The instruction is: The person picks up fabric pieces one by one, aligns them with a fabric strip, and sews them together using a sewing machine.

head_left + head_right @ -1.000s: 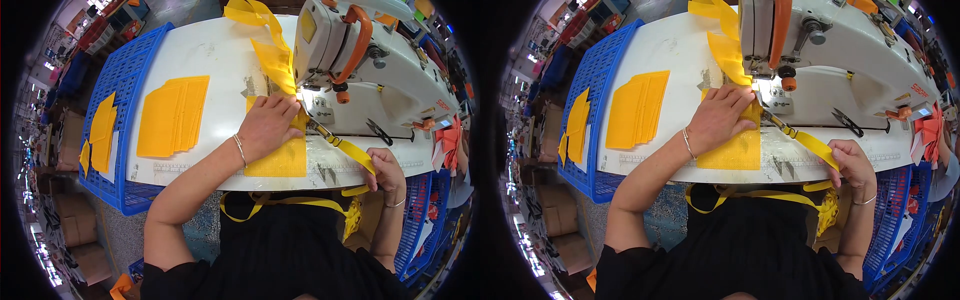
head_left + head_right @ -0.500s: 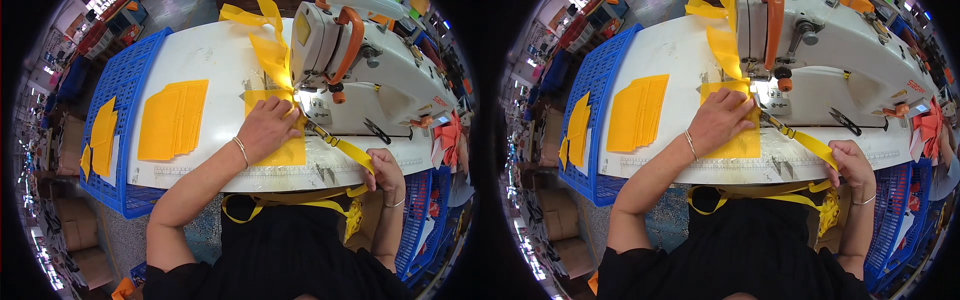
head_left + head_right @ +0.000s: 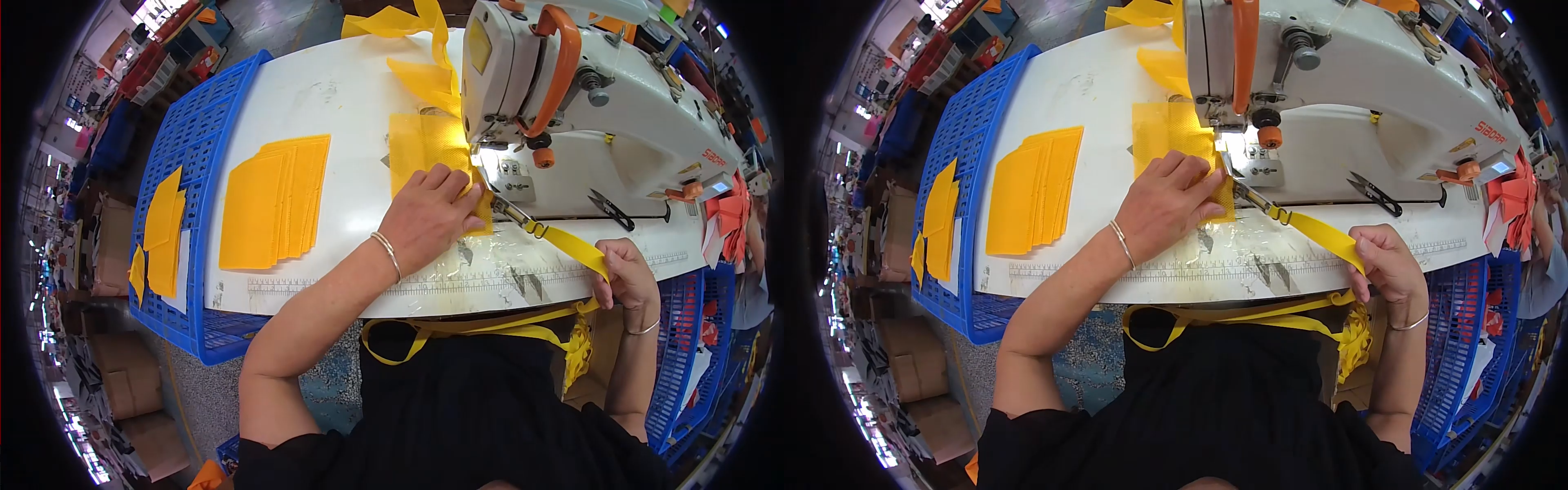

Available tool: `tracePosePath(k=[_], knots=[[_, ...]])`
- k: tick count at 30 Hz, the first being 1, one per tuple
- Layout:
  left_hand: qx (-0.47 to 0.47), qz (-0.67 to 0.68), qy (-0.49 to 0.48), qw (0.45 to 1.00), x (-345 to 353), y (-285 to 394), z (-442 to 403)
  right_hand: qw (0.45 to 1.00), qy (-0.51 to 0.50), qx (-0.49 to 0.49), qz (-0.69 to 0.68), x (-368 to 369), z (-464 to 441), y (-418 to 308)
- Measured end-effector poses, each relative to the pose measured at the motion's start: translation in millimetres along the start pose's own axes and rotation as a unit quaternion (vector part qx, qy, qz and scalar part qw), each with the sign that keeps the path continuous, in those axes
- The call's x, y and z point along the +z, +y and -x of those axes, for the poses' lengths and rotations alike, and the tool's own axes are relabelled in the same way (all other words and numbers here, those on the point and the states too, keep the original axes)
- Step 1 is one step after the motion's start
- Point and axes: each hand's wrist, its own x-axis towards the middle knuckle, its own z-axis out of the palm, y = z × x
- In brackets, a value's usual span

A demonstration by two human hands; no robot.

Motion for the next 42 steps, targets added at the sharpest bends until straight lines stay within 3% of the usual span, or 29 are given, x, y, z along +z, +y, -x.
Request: tracePosePath(k=[21,32,37,42], knots=[[0.001,0.039,0.048,0.998,10.2,-13.9,-4.2,1.0,0.014,0.012,-0.014,1.5,-0.9,-1.3],[-0.018,-0.001,0.014,1.0,15.2,-15.6,-4.5,0.999,0.004,-0.014,0.033,2.3,-4.4,4.8],[-0.017,-0.02,-0.015,1.0,18.8,-16.4,-6.4,0.999,0.019,0.007,0.03,13.1,15.1,4.9],[-0.029,-0.011,-0.011,0.999,17.8,-17.7,-3.0,0.985,0.009,0.151,0.087,-51.1,97.7,25.9]])
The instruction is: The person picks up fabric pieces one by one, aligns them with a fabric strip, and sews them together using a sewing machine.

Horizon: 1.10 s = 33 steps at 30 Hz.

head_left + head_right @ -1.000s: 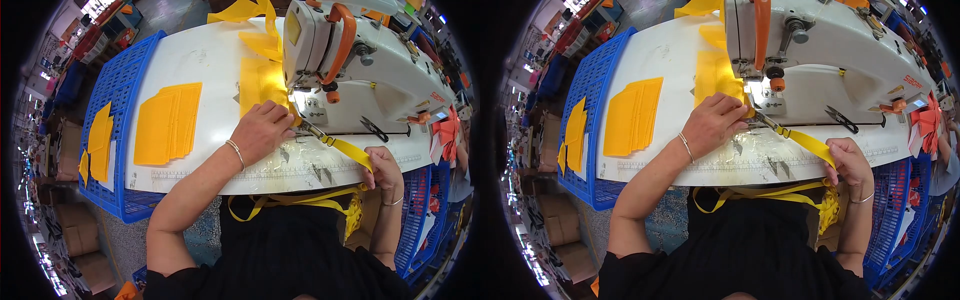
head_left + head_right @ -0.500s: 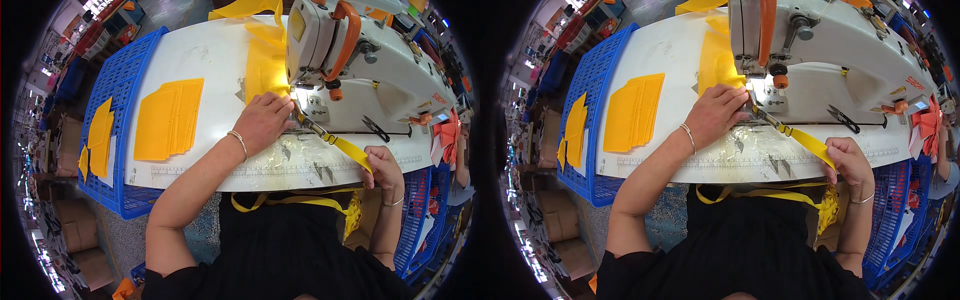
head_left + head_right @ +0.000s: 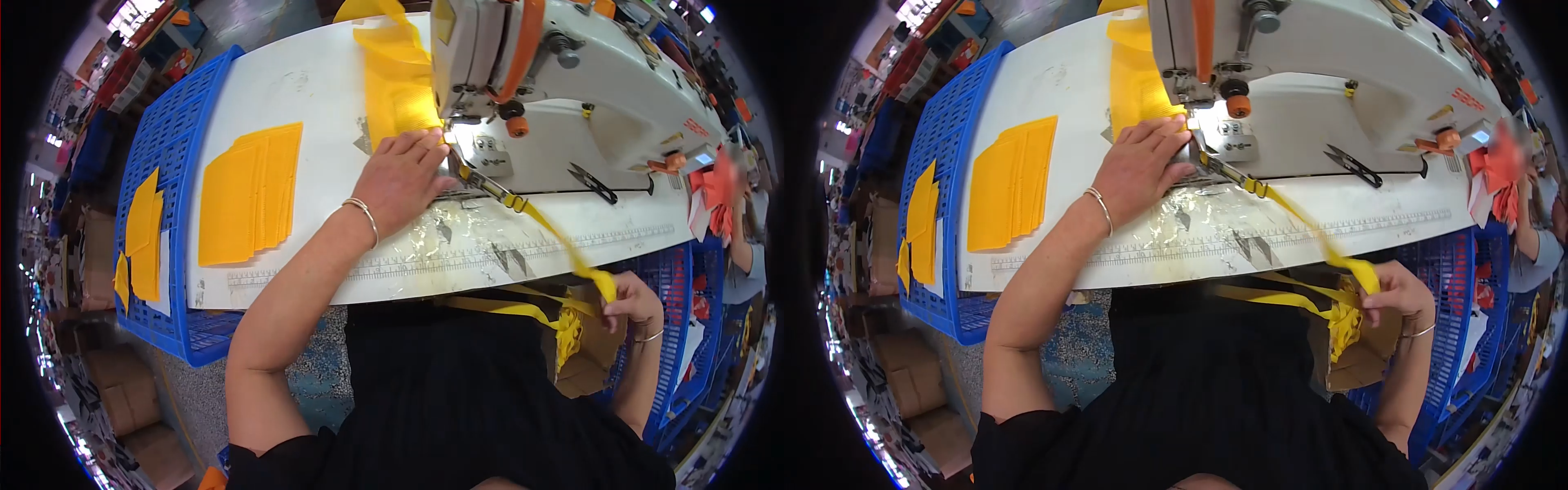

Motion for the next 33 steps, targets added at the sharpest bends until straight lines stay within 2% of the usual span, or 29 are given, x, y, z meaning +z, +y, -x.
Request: tracePosePath(k=[1,2,3,4,5,6,7,9,11,14,16,17,18,19,23,25,31,32,33], knots=[[0.001,0.0,-0.008,1.0,-0.6,0.3,1.1,0.999,0.016,0.051,-0.009,-26.6,16.9,31.7],[0.002,0.0,-0.014,1.0,-1.4,0.5,2.1,0.998,0.023,0.05,-0.009,-25.8,38.9,56.3],[0.003,-0.001,-0.02,1.0,-3.1,-0.1,3.4,0.98,0.121,0.071,0.138,-16.6,68.3,87.0],[0.004,-0.002,-0.025,1.0,-5.8,-2.4,4.8,0.931,0.216,0.09,0.28,-4.1,97.3,117.0],[0.02,-0.019,-0.033,0.999,-18.7,-6.5,8.0,0.851,0.303,0.107,0.414,6.6,117.6,138.2],[0.033,-0.036,-0.043,0.998,-41.1,-11.0,13.7,0.745,0.379,0.123,0.535,9.3,125.5,147.7],[0.023,0.019,-0.036,0.999,-72.4,-16.1,17.7,0.745,0.38,0.123,0.534,7.8,124.3,149.0],[-0.106,0.113,-0.05,0.987,-126.6,-31.8,35.2,0.757,0.381,0.102,0.521,4.0,117.8,153.0],[-0.174,0.101,-0.03,0.979,-159.3,-63.5,62.8,0.768,0.387,0.075,0.505,-1.4,105.0,153.1],[-0.248,0.054,-0.003,0.967,-162.0,-131.0,132.8,0.778,0.404,0.026,0.481,-13.6,80.3,141.2],[-0.344,0.103,0.005,0.933,-142.3,-133.7,156.3,0.766,0.439,-0.029,0.469,-35.4,56.3,108.2],[-0.331,0.143,0.033,0.932,-139.2,-136.4,158.8,0.757,0.459,-0.056,0.462,-44.2,47.2,88.2],[-0.344,0.149,0.018,0.927,-140.6,-140.7,159.8,0.751,0.476,-0.079,0.451,-47.6,41.8,71.5],[-0.36,0.157,-0.003,0.92,-140.7,-142.9,159.8,0.778,0.478,-0.134,0.386,-8.2,23.2,20.3],[-0.315,0.062,0.005,0.947,-128.2,-145.2,160.4,0.789,0.42,-0.239,0.379,73.7,-8.7,-75.4],[-0.304,0.029,0.004,0.952,-130.5,-145.3,156.3,0.793,0.38,-0.276,0.387,93.4,-20.1,-85.7],[-0.342,0.117,0.104,0.926,-127.2,-116.8,140.3,0.794,0.332,-0.346,0.374,125.2,-51.1,-88.5],[-0.327,0.101,0.052,0.938,-127.0,-133.3,147.6,0.802,0.318,-0.34,0.375,124.1,-53.7,-88.8],[-0.309,0.094,0.058,0.945,-119.2,-141.2,150.4,0.799,0.33,-0.355,0.355,122.2,-59.4,-87.8]])
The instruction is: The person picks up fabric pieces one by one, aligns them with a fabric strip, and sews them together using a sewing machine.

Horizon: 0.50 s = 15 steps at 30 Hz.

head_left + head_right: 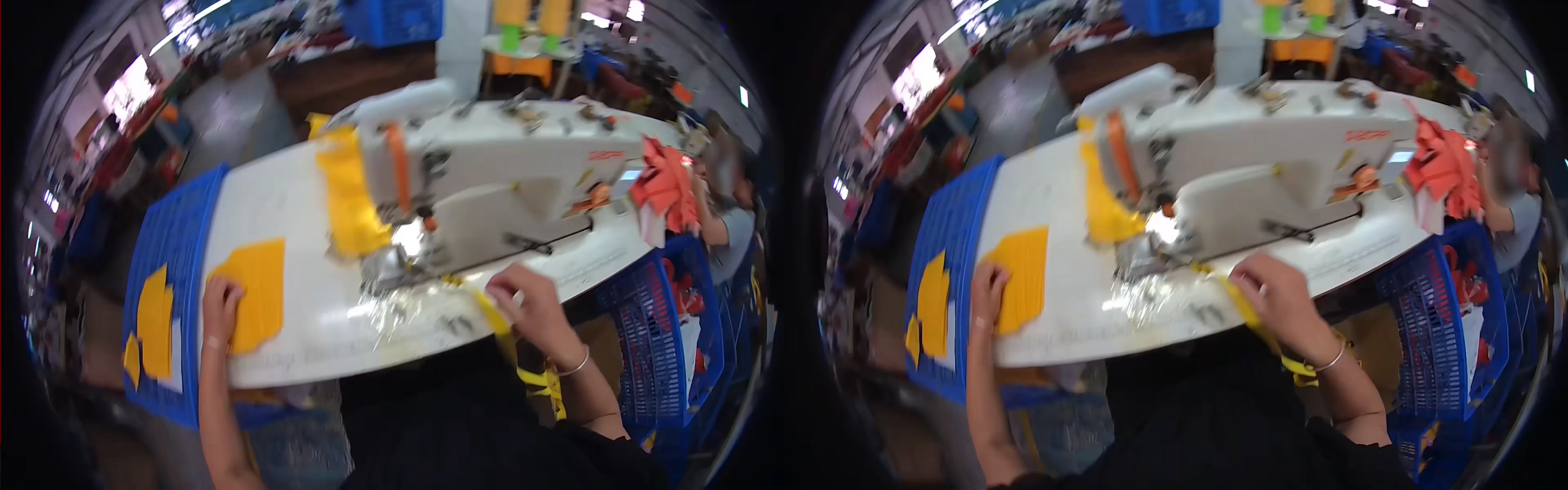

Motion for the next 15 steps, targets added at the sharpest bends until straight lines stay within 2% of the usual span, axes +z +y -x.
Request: tracePosePath(k=[1,2,3,5,6,7,9,11,12,15], knots=[[0.011,-0.01,0.003,1.0,1.6,-11.8,-0.1,1.0,0.014,-0.001,-0.023,9.2,-1.6,3.7],[0.005,0.04,0.018,0.999,0.4,-14.9,-0.9,0.999,0.015,0.006,-0.042,15.3,-3.1,4.8],[-0.085,0.068,0.028,0.994,-3.1,-23.9,-3.4,0.998,0.024,0.011,-0.057,17.2,-7.1,6.4],[-0.131,0.242,0.146,0.95,-7.4,-28.7,-9.0,0.997,0.025,0.031,-0.066,20.6,-8.4,19.0],[-0.166,0.175,0.132,0.962,-23.5,-11.5,-12.1,0.997,0.024,0.041,-0.064,21.6,-10.0,25.5],[-0.174,0.217,0.121,0.953,-32.6,25.1,-12.2,0.997,0.017,0.044,-0.061,24.0,-11.8,30.4],[-0.189,0.263,0.108,0.94,-17.9,93.1,-14.2,0.983,0.01,0.119,-0.139,30.3,-15.0,42.0],[0.013,0.239,-0.001,0.971,12.5,142.8,-12.7,0.958,0.004,0.191,-0.216,38.1,-16.6,49.7],[0.062,0.243,-0.036,0.967,36.8,163.4,-4.3,0.958,-0.001,0.193,-0.213,41.4,-16.9,51.5],[0.247,0.058,-0.047,0.966,121.5,172.6,10.9,0.97,0.028,0.177,-0.164,48.8,-16.4,55.3]])
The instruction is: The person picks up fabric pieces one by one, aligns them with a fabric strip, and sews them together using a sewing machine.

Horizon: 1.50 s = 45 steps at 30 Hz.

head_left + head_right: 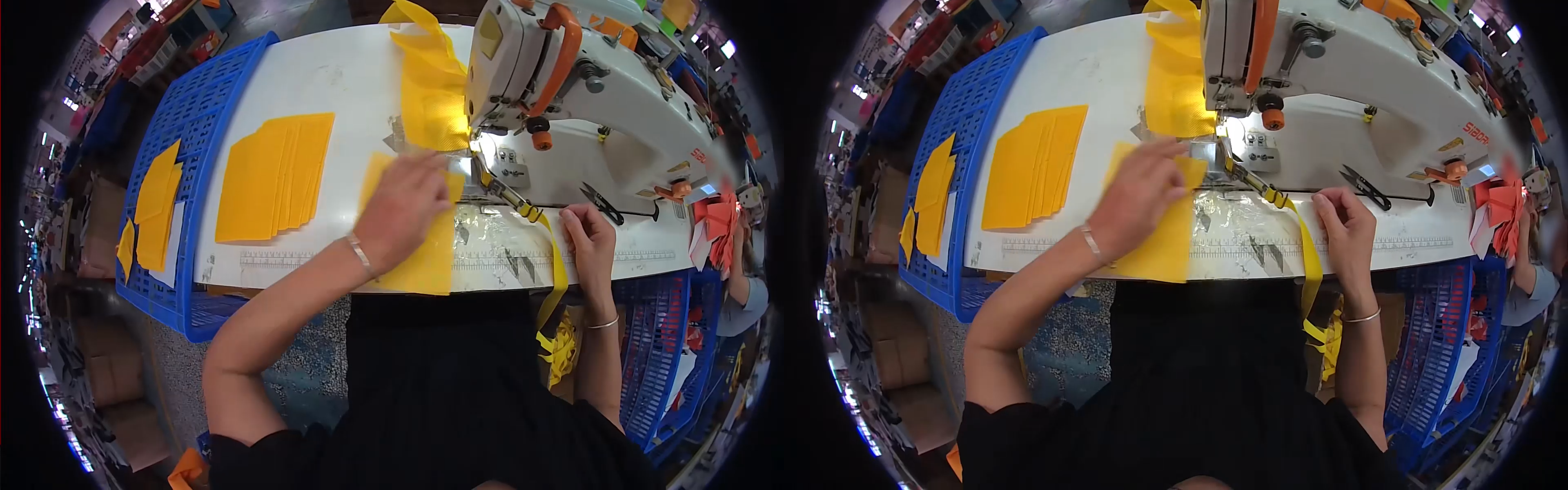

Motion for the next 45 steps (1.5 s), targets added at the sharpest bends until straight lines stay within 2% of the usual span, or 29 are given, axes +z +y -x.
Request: tracePosePath(k=[1,6,11,17,22,24,26,31,37,41,45], knots=[[-0.034,-0.019,-0.075,0.996,13.5,-1.2,3.5,1.0,0.013,-0.007,0.015,-0.1,0.5,1.2],[0.03,-0.049,-0.07,0.996,15.3,-9.2,-1.3,1.0,0.014,-0.01,0.023,0.0,0.9,2.0],[0.035,-0.121,-0.111,0.986,8.8,-5.4,-19.8,1.0,0.014,-0.006,0.027,1.5,0.7,3.3],[0.067,-0.143,-0.083,0.984,23.3,-15.0,-29.9,1.0,0.02,-0.016,0.008,1.2,3.4,3.5],[0.049,-0.142,-0.116,0.982,22.5,-15.0,-33.2,0.999,0.021,0.015,0.024,2.5,14.5,-11.3],[0.028,-0.144,-0.109,0.983,25.0,-11.6,-32.7,0.969,0.028,-0.104,0.222,16.9,28.1,-25.2],[0.01,-0.147,-0.102,0.984,27.4,-8.5,-34.2,0.886,0.036,-0.218,0.408,25.6,36.2,-32.8],[-0.006,-0.174,-0.107,0.979,26.3,-2.4,-37.3,0.931,-0.019,-0.142,0.335,14.4,36.7,-24.2],[-0.002,-0.177,-0.113,0.978,27.8,-4.2,-38.2,0.935,-0.037,-0.141,0.324,4.0,33.6,-27.6],[0.032,-0.175,-0.038,0.983,33.8,-12.1,-37.9,0.959,-0.079,-0.061,0.266,-3.2,30.7,-37.0],[0.033,-0.148,-0.048,0.987,33.9,-6.0,-34.4,0.97,-0.067,-0.055,0.229,-8.8,25.6,-34.2]])
